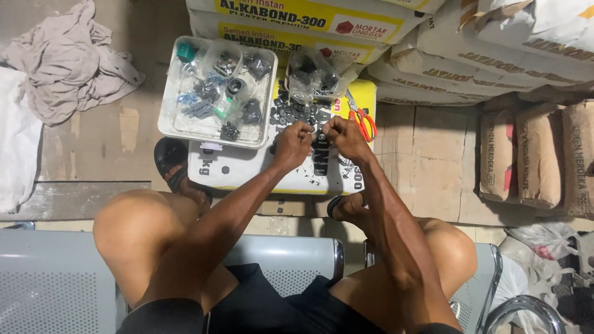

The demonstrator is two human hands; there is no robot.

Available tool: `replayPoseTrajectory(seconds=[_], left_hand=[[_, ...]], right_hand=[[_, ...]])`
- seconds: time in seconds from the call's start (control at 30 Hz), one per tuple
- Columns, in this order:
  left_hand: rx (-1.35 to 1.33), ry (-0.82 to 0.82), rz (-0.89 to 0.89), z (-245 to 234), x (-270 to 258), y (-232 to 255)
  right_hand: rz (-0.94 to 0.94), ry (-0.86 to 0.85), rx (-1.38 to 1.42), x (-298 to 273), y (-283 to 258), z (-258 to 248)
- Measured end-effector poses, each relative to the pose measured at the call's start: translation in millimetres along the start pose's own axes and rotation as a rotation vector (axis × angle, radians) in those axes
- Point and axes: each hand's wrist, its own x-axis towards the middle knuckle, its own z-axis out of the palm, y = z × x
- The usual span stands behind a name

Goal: Assembling or inspecting small black components from a tray in a material storage area.

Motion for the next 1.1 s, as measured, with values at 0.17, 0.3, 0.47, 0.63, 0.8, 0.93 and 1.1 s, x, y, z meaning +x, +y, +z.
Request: replayPoseTrajectory(seconds=[0.17,0.3,0.47,0.63,0.8,0.93,1.1], left_hand=[[-0.492,-0.113,-0.099,-2,11,27],[-0.727,-0.159,-0.208,-5,17,33],[-0.372,-0.015,-0.009,-5,25,42],[-0.024,0.186,0.229,6,39,13],[0.251,0.162,0.553,22,52,-20],[0.203,0.210,0.553,21,29,25],[0.232,0.314,0.478,31,37,19]], right_hand=[[0.011,0.031,0.516,7,-6,-9],[-0.032,0.057,0.631,6,-20,-5],[-0.246,0.209,0.275,-1,-52,0],[-0.258,0.338,0.067,-3,-63,5],[0.153,0.278,0.453,-1,-54,-4],[0.062,0.316,0.379,2,-55,-3],[-0.174,0.325,0.045,-9,-64,-15]])
